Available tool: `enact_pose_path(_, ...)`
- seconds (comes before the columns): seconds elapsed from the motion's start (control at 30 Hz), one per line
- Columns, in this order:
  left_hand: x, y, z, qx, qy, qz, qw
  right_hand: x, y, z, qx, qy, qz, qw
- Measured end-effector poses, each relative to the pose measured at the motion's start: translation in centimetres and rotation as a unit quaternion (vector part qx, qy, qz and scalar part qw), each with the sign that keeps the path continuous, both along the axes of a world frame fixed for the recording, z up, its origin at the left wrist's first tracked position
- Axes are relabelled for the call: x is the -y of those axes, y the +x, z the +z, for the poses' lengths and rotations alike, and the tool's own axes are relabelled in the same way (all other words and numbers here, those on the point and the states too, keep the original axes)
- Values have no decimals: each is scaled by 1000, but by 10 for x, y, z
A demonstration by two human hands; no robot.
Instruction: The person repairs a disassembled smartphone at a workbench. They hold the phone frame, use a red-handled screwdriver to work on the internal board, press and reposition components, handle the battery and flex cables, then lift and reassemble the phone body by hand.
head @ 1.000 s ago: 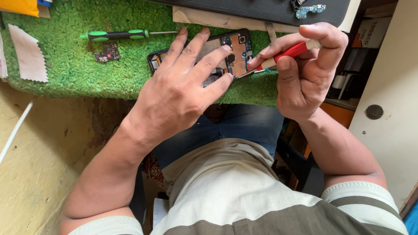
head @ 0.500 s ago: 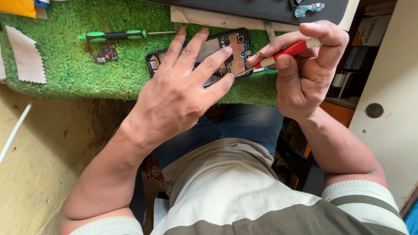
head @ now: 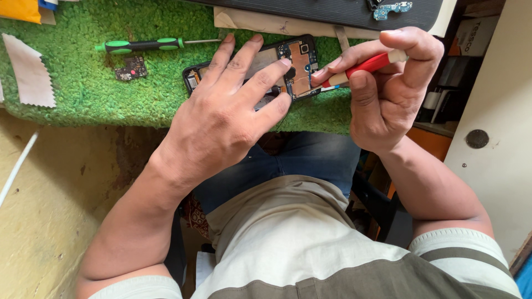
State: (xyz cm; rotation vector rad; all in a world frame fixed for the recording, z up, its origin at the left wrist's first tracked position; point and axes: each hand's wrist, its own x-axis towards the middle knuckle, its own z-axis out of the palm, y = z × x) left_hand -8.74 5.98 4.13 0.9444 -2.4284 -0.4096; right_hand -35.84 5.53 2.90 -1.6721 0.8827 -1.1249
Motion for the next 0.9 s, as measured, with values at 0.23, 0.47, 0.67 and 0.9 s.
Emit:
enact_pose_path(0.23,1,-1,0,-11,1,-3,1000,4,5,5,-25,-33,25,999)
enact_pose_path(0.47,2,-1,1,-12,1,-1,1000,6,7,6,-52,-58,33,996)
enact_pose_path(0.67,2,-1,1,-13,0,-1,1000,3,5,5,-35,-38,25,998)
enact_pose_path(0.9,2,0,1,-5,-1,-4,1000,5,4,3,-39,-55,16,998)
